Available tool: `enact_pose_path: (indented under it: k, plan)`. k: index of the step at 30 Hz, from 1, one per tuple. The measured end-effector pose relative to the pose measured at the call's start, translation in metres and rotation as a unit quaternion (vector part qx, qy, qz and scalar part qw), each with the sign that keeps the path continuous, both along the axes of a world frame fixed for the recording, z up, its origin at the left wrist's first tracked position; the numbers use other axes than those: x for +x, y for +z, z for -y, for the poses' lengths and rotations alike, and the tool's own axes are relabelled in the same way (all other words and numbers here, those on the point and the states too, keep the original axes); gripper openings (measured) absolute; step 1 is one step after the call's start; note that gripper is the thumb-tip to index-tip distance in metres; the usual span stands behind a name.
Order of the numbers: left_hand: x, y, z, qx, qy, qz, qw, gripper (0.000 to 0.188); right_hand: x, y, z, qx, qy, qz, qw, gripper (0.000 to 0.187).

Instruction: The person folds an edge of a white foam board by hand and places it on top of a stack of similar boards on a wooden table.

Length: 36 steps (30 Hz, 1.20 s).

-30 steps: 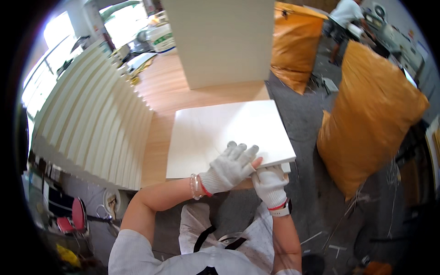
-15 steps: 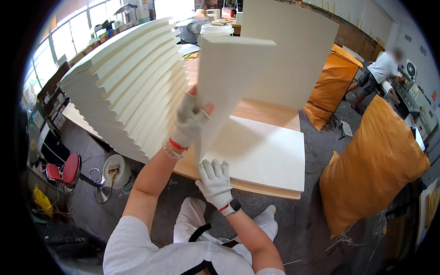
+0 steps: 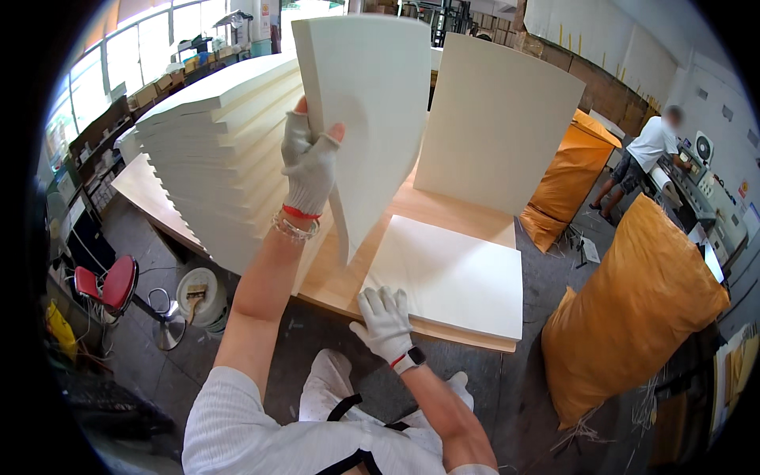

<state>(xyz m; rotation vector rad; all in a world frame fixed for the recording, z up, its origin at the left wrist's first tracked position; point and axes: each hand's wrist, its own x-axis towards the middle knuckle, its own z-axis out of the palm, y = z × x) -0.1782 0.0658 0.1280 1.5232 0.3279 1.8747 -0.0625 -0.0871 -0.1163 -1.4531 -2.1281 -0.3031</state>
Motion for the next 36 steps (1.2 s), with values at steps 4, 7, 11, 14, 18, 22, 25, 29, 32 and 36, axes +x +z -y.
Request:
enact_pose_path:
  k: [4, 7, 11, 14, 18, 22, 25, 29, 32, 36]
  plan:
    - [0.004, 0.039, 0.044, 0.154, 0.1, 0.003, 0.983, 0.059, 0.005, 0.03, -0.016, -0.012, 0.005, -0.232, 0.973, 0.081]
    - [0.016, 0.06, 0.063, 0.349, 0.208, -0.026, 0.913, 0.061, -0.006, 0.127, -0.03, 0.177, 0.063, -0.347, 0.919, 0.096]
    - [0.051, 0.109, 0.105, 0.493, 0.267, 0.014, 0.828, 0.049, 0.013, 0.17, -0.075, 0.122, 0.264, -0.539, 0.791, 0.069]
    - [0.074, 0.157, 0.127, 0.516, 0.287, 0.02, 0.807, 0.042, 0.024, 0.207, -0.084, -0.015, 0.533, -0.608, 0.589, 0.059]
    - [0.047, 0.19, 0.133, 0.484, 0.238, -0.146, 0.83, 0.047, 0.007, 0.286, -0.125, -0.077, 0.656, -0.574, 0.484, 0.052]
    - [-0.065, 0.193, 0.124, 0.204, 0.131, -0.384, 0.891, 0.049, -0.045, 0.346, -0.128, 0.012, 0.482, -0.6, 0.638, 0.051]
    - [-0.142, 0.185, 0.046, 0.284, 0.077, -0.16, 0.942, 0.043, -0.103, 0.394, -0.126, -0.034, 0.327, -0.617, 0.715, 0.044]
    - [-0.264, 0.178, -0.001, 0.178, 0.415, -0.222, 0.864, 0.035, -0.135, 0.416, -0.196, -0.182, 0.241, -0.644, 0.703, 0.03]
    - [-0.316, 0.16, -0.022, -0.059, 0.515, -0.344, 0.783, 0.036, -0.11, 0.402, -0.229, -0.056, 0.15, -0.116, 0.98, 0.031]
    - [-0.402, 0.125, -0.084, -0.111, 0.386, -0.376, 0.835, 0.04, -0.146, 0.443, -0.187, -0.119, -0.046, 0.139, 0.982, 0.047]
